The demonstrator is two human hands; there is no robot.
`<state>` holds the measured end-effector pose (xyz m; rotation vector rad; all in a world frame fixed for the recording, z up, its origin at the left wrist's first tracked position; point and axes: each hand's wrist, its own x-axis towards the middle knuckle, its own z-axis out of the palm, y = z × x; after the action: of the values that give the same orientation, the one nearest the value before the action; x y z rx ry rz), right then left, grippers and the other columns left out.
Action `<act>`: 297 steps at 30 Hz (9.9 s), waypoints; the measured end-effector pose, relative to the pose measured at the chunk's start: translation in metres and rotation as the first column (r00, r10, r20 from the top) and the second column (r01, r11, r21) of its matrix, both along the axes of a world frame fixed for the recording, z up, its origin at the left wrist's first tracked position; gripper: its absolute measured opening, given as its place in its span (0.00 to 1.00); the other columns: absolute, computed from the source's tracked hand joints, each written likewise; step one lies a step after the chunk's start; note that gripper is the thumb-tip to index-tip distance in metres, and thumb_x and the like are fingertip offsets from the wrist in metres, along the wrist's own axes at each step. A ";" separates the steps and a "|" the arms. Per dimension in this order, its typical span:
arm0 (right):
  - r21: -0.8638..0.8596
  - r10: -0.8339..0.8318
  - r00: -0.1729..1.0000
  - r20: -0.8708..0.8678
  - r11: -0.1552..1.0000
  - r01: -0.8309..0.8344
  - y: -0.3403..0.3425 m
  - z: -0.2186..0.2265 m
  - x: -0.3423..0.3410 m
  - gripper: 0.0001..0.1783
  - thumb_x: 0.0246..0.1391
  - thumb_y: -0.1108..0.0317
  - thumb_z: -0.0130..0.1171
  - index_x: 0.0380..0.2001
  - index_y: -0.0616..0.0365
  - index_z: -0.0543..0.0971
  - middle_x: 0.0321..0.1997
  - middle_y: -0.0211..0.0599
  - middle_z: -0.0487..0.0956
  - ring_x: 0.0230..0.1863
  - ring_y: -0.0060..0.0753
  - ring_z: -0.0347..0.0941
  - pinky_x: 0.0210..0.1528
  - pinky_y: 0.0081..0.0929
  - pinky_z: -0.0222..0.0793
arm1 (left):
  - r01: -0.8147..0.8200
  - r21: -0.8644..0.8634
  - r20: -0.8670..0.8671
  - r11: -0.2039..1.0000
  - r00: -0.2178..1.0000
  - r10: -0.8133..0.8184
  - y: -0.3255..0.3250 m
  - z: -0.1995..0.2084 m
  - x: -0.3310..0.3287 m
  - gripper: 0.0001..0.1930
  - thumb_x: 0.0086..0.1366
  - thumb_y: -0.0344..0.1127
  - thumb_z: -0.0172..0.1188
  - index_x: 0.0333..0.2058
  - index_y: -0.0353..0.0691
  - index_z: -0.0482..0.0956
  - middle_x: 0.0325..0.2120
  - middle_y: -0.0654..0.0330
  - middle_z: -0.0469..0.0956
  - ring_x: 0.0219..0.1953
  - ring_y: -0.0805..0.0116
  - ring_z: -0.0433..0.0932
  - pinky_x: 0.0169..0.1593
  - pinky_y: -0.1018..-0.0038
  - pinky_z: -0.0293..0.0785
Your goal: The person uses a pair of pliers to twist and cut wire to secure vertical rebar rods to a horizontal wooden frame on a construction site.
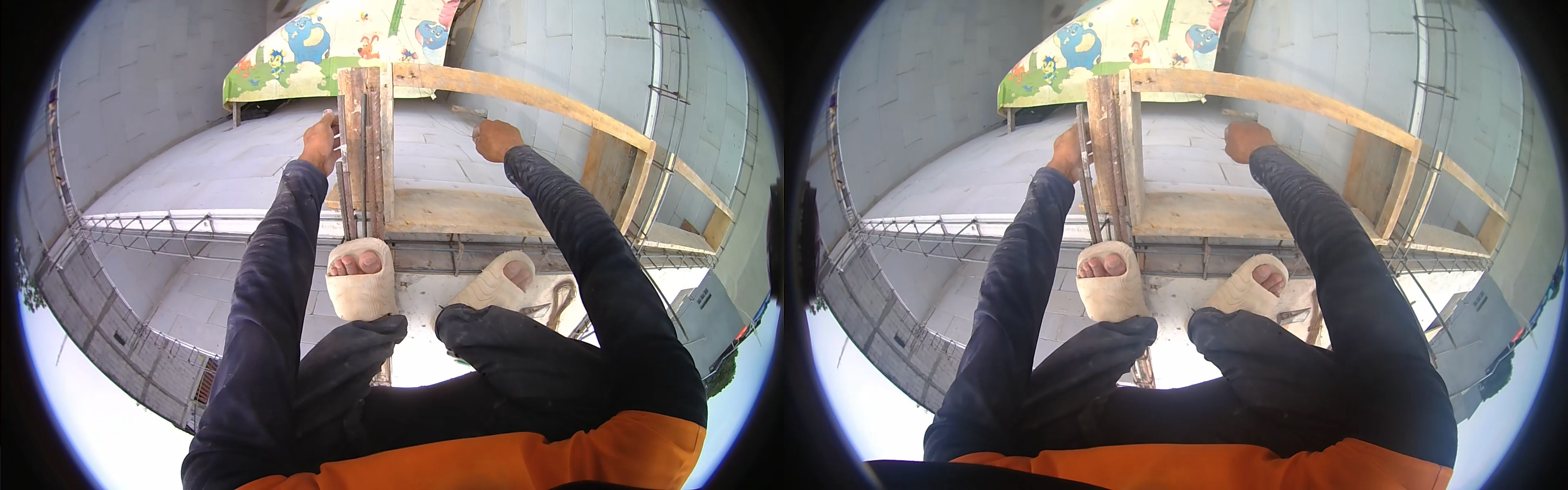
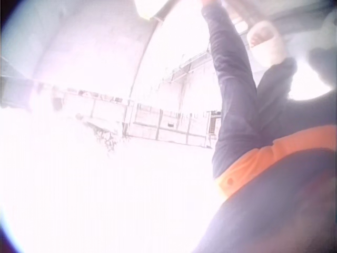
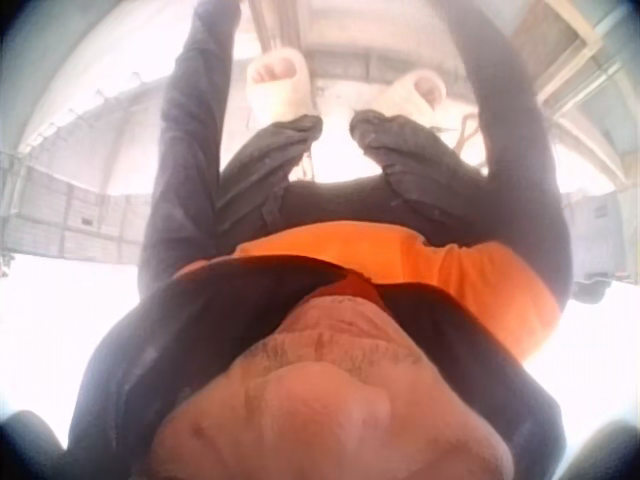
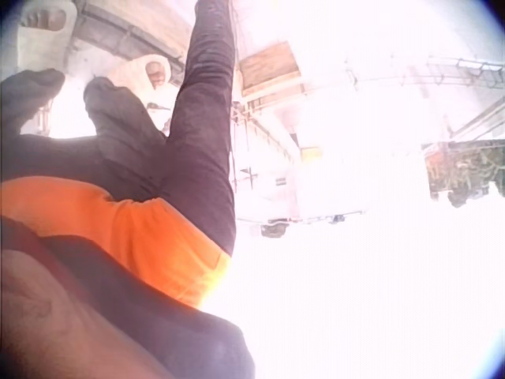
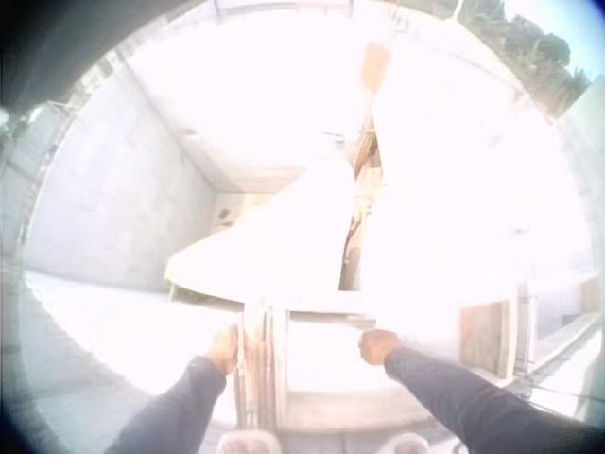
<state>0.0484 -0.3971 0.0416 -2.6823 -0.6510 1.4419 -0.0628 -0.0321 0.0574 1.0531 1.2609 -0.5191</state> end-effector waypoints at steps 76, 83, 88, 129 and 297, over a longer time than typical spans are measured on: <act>0.166 -0.492 0.496 -0.716 0.569 0.805 0.145 0.218 -0.056 0.14 0.69 0.59 0.58 0.48 0.55 0.83 0.41 0.33 0.88 0.37 0.20 0.77 0.35 0.24 0.77 | 0.337 0.807 0.351 0.485 0.387 -0.852 -0.034 0.182 -0.045 0.16 0.71 0.37 0.61 0.51 0.36 0.87 0.42 0.47 0.83 0.45 0.45 0.83 0.51 0.58 0.79; 0.103 -0.444 0.426 -0.788 0.587 0.803 0.147 0.222 -0.040 0.20 0.67 0.59 0.60 0.52 0.66 0.82 0.49 0.42 0.86 0.50 0.33 0.83 0.44 0.34 0.83 | 0.408 0.775 0.298 0.483 0.438 -0.848 -0.050 0.195 -0.057 0.23 0.70 0.42 0.62 0.57 0.32 0.83 0.49 0.46 0.79 0.48 0.45 0.83 0.54 0.57 0.78; 0.233 -0.310 0.593 -0.743 0.711 0.664 0.149 0.222 -0.040 0.16 0.66 0.61 0.60 0.49 0.61 0.84 0.48 0.37 0.86 0.50 0.31 0.83 0.43 0.30 0.84 | 0.436 0.719 0.363 0.541 0.428 -0.828 -0.045 0.191 -0.058 0.24 0.69 0.38 0.65 0.60 0.33 0.81 0.49 0.48 0.79 0.50 0.51 0.83 0.54 0.61 0.79; 0.574 -0.285 0.954 -0.094 0.767 0.286 0.118 0.155 -0.078 0.19 0.71 0.54 0.54 0.47 0.57 0.84 0.32 0.51 0.86 0.39 0.54 0.83 0.44 0.48 0.77 | 0.688 0.723 0.030 -0.063 -0.122 -0.992 0.024 0.227 0.036 0.13 0.76 0.39 0.57 0.44 0.35 0.86 0.32 0.45 0.85 0.36 0.42 0.83 0.43 0.54 0.78; 0.347 -0.209 0.886 -0.415 0.864 0.366 0.150 0.191 0.000 0.22 0.71 0.56 0.51 0.37 0.62 0.87 0.35 0.57 0.86 0.37 0.61 0.84 0.45 0.57 0.77 | 0.600 0.436 0.459 0.671 0.492 -0.739 -0.006 0.112 0.007 0.16 0.68 0.38 0.69 0.50 0.38 0.79 0.40 0.60 0.83 0.45 0.70 0.79 0.54 0.69 0.74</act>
<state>0.0489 -0.2469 0.2322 -2.0103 -0.4328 1.4599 -0.0557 -0.0383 0.1691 1.7616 0.2614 -0.5633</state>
